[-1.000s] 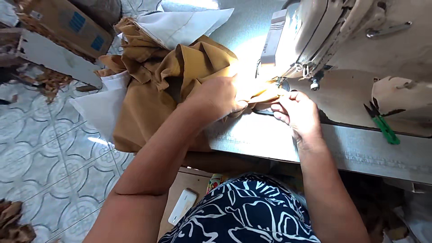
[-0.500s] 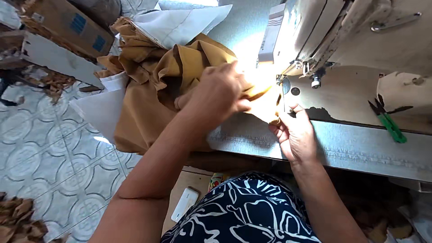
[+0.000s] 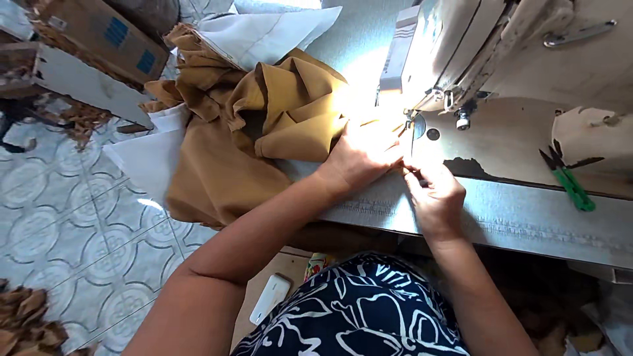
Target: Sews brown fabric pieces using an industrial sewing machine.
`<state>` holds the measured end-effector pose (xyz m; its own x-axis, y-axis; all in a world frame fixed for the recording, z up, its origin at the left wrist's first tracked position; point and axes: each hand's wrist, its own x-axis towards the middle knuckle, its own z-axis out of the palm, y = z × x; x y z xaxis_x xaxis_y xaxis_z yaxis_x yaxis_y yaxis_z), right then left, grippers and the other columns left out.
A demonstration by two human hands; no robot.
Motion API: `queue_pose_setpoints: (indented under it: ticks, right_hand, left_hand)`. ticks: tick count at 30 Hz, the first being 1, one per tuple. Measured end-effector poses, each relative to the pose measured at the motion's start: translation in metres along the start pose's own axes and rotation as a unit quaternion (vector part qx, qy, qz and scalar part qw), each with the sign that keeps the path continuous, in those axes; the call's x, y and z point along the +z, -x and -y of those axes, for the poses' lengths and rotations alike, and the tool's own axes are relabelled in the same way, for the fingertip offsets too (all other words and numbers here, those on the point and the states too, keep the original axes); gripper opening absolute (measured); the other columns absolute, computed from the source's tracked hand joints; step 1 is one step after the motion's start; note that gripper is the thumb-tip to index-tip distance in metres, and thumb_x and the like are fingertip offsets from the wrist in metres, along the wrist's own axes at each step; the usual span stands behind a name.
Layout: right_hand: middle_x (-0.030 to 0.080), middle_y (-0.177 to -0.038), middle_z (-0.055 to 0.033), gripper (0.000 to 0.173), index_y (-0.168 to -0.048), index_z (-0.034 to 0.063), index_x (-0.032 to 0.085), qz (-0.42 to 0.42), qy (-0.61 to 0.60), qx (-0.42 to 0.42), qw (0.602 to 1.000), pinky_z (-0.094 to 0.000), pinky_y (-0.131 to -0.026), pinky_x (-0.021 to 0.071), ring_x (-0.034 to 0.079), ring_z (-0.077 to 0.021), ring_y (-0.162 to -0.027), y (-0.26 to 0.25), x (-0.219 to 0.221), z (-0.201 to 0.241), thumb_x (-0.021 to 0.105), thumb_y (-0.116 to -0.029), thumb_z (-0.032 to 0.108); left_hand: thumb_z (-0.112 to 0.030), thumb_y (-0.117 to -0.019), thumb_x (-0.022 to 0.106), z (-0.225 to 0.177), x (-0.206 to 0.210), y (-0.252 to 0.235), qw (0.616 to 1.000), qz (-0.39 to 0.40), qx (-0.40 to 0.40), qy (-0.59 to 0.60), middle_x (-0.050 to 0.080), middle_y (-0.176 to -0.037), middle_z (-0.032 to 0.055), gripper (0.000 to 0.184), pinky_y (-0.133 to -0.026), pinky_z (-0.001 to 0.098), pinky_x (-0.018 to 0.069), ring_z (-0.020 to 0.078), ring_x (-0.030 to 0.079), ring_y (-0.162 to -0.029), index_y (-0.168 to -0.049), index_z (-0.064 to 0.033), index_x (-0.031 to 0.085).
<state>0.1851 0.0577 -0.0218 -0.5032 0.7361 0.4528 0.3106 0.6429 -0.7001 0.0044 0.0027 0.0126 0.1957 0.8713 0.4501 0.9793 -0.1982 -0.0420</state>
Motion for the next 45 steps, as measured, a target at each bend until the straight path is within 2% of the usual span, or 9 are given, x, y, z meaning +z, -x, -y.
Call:
queue_pose_setpoints:
  ticks: [5,12,17,25,30,33,36,41,45]
  right_hand:
    - [0.073,-0.117,-0.0109,0.015,-0.106,0.0084,0.079,0.036,0.124,-0.062,0.99,-0.0385,-0.089,0.0565,0.067,-0.0281,-0.11,0.008,0.0,-0.003,0.068,-0.0971,0.013]
    - [0.075,-0.103,-0.0119,0.016,-0.106,0.0074,0.079,0.035,0.185,-0.104,0.977,-0.0401,-0.082,0.0565,0.069,-0.0303,-0.098,0.007,-0.002,-0.004,0.067,-0.0966,0.011]
    - [0.076,-0.112,-0.0105,0.018,-0.107,0.0094,0.08,0.035,0.202,-0.134,0.97,-0.0404,-0.079,0.0564,0.069,-0.0292,-0.099,0.011,-0.003,-0.009,0.066,-0.0966,0.009]
    - [0.075,-0.103,-0.0137,0.016,-0.105,0.0095,0.08,0.056,0.229,-0.138,0.962,-0.0445,-0.074,0.0561,0.07,-0.0339,-0.097,0.005,-0.006,-0.007,0.066,-0.0967,0.013]
    - [0.074,-0.114,-0.0156,0.018,-0.107,0.0083,0.079,0.07,0.218,-0.123,0.966,-0.0505,-0.084,0.0573,0.069,-0.0371,-0.11,-0.014,-0.004,-0.013,0.065,-0.0984,0.014]
    - [0.074,-0.109,-0.0139,0.017,-0.108,0.0081,0.078,0.071,0.216,-0.112,0.967,-0.05,-0.081,0.0556,0.069,-0.0356,-0.107,-0.027,-0.001,-0.014,0.064,-0.0987,0.013]
    - [0.075,-0.106,-0.012,0.019,-0.111,0.0073,0.077,0.069,0.21,-0.108,0.969,-0.0482,-0.078,0.054,0.069,-0.0335,-0.1,-0.037,0.001,-0.017,0.063,-0.0995,0.011]
    - [0.075,-0.112,-0.0062,0.02,-0.112,0.0118,0.077,0.064,0.187,-0.08,0.977,-0.0455,-0.083,0.0526,0.068,-0.0292,-0.103,-0.043,0.003,-0.022,0.06,-0.101,0.014]
    - [0.073,-0.109,-0.0133,0.017,-0.11,0.0051,0.074,0.032,0.131,0.032,0.99,-0.0427,-0.081,0.0586,0.071,-0.0274,-0.093,-0.039,0.0,-0.01,0.065,-0.0988,0.014]
  left_hand:
    - [-0.012,-0.1013,0.05,0.007,0.019,0.021,0.998,0.06,0.025,0.009,0.07,-0.114,-0.001,0.029,-0.1,0.0595,0.0405,0.0245,0.065,-0.111,-0.11,-0.027,0.074]
    - [-0.003,-0.0983,0.058,-0.017,-0.015,0.004,0.989,0.146,-0.029,0.009,0.072,-0.109,0.0069,0.03,-0.099,0.0659,0.0397,0.0296,0.069,-0.101,-0.115,-0.0203,0.075]
    - [-0.001,-0.0976,0.056,-0.018,-0.013,0.006,0.989,0.139,-0.037,0.021,0.068,-0.134,0.0024,0.033,-0.101,0.0649,0.0404,0.0293,0.065,-0.122,-0.116,-0.0198,0.076]
    - [0.001,-0.097,0.057,-0.02,-0.018,0.001,0.981,0.186,-0.05,0.02,0.071,-0.125,0.002,0.034,-0.1,0.0708,0.0382,0.0308,0.067,-0.111,-0.119,-0.0193,0.074]
    - [-0.002,-0.1,0.054,-0.008,-0.006,-0.009,0.987,0.157,-0.044,0.012,0.07,-0.126,0.0025,0.032,-0.103,0.0693,0.0351,0.0289,0.066,-0.116,-0.119,-0.0193,0.072]
    - [-0.008,-0.1008,0.055,0.003,0.007,-0.016,0.993,0.106,-0.042,0.023,0.072,-0.119,0.004,0.026,-0.101,0.0618,0.0425,0.0302,0.065,-0.115,-0.111,-0.0186,0.076]
    - [-0.011,-0.1028,0.051,0.009,0.012,-0.024,0.992,0.107,-0.053,0.045,0.067,-0.134,0.0069,0.027,-0.107,0.0626,0.039,0.0339,0.054,-0.135,-0.113,-0.015,0.076]
    - [-0.009,-0.1018,0.054,0.013,0.016,-0.027,0.992,0.079,-0.059,0.08,0.072,-0.112,0.0104,0.024,-0.102,0.0579,0.0425,0.0327,0.064,-0.112,-0.107,-0.0122,0.077]
    - [-0.01,-0.0969,0.059,0.018,0.014,-0.023,0.985,0.095,-0.083,0.114,0.072,-0.112,0.0131,0.028,-0.104,0.0582,0.0427,0.0352,0.063,-0.114,-0.118,-0.0194,0.075]
